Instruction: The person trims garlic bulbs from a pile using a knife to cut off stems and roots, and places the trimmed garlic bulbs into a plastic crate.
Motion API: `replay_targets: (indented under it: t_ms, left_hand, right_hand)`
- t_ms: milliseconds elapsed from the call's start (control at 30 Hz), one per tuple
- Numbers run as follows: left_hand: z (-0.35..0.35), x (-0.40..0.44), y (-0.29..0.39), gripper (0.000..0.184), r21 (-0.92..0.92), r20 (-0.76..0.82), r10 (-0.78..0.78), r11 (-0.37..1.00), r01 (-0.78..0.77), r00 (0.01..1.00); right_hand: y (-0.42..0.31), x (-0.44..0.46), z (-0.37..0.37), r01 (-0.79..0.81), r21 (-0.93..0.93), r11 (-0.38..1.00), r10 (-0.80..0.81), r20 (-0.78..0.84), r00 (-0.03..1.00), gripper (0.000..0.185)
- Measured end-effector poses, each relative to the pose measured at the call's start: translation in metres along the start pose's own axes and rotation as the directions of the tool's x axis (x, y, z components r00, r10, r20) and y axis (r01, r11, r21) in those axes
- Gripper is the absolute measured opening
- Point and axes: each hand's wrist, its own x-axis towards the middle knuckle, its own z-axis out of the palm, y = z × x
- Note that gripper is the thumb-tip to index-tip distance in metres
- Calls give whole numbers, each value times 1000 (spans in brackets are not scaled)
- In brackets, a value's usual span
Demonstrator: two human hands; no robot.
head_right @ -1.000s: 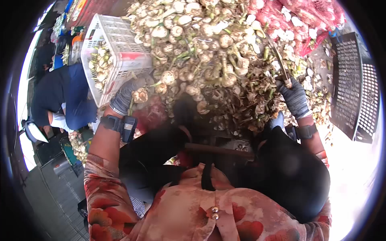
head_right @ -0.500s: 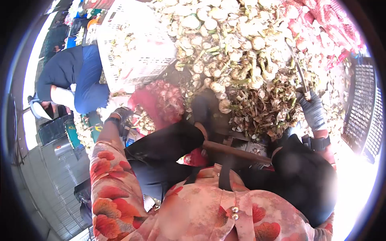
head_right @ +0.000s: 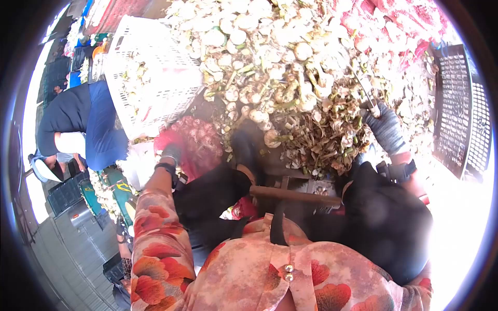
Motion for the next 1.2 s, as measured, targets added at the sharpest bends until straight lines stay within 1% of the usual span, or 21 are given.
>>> replay_targets:
  t_ms: [33,167,200,267,300,367,433,467,500,633,667,733,833,867,900,967,1033,1100,1133,1167,1200]
  left_hand:
    - [2,0,-20,28,134,-110,183,977,-168,977]
    - [-116,-67,37,34,-554,-279,70,803,-220,958]
    - [-93,-44,18,35,-365,-419,170,868,-336,892]
    - [-111,-40,28,12,-126,-329,542,786,-605,773]
    - [-98,-20,23,12,-113,-335,567,769,-629,753]
    - [-103,-8,32,25,-9,-80,307,951,-309,948]
    - [-195,-78,121,32,-37,-132,66,997,-71,989]
    - [-223,-100,161,36,-128,-228,79,986,-110,970]
    - [-242,-114,200,40,-227,-322,115,954,-194,940]
    - [-207,-99,310,33,-300,-560,460,662,-687,688]
    - [-189,-82,326,33,-294,-562,467,660,-692,683]
    - [-156,-53,351,30,12,-731,412,805,-593,544]
    - [-149,-38,355,32,123,-770,426,830,-544,475]
    - [-176,-61,356,49,4,-583,424,854,-520,693]
    - [-172,-58,352,49,8,-581,431,851,-525,690]
    - [-153,-36,342,43,-436,-601,249,694,-573,759]
    - [-134,-28,358,36,-709,-677,117,162,-687,726]
    - [-207,-68,369,45,-894,-445,393,-247,-374,805]
    - [-237,-98,385,54,-906,-233,428,-422,-35,873]
    - [-246,-105,399,54,-907,-249,443,-419,-46,861]
    - [-251,-110,414,52,-836,-221,499,-540,101,838]
  right_hand:
    - [1,0,2,30,-1,1000,-30,-22,999,25]
    - [9,3,-5,13,-289,957,-35,-73,997,33]
    - [14,5,-6,64,-310,949,-95,-87,992,33]
    - [7,2,-5,137,-313,940,-175,-98,980,33]
    - [1,0,-4,159,-292,943,-195,-96,976,33]
    - [-4,-4,-8,161,-220,962,-180,-71,981,31]
    - [-17,-9,-10,74,-248,966,-95,-73,993,26]
    - [-7,-6,-15,44,-354,934,-76,-76,994,26]
    - [-8,-8,-14,206,-280,938,-233,-67,970,31]
    - [-6,-8,-23,105,-468,878,-156,-72,985,37]
    - [-7,-10,-26,91,-512,854,-146,-69,987,38]
    - [1,-14,-30,102,-528,843,-161,-68,985,41]
    - [8,-22,-37,54,-574,817,-95,-42,995,42]
    - [8,-24,-38,46,-574,818,-66,-15,998,43]
    - [4,-28,-39,39,-572,819,-62,-21,998,43]
    - [-7,-33,-42,1,-613,790,5,8,1000,42]
    - [-3,-36,-45,20,-550,835,-22,3,1000,40]
    - [-8,-36,-51,148,-451,880,-153,25,988,39]
    - [-13,-36,-55,139,-508,850,-148,23,989,41]
    - [-20,-36,-57,136,-456,880,-139,27,990,43]
    - [-23,-38,-59,144,-468,872,-162,2,987,44]
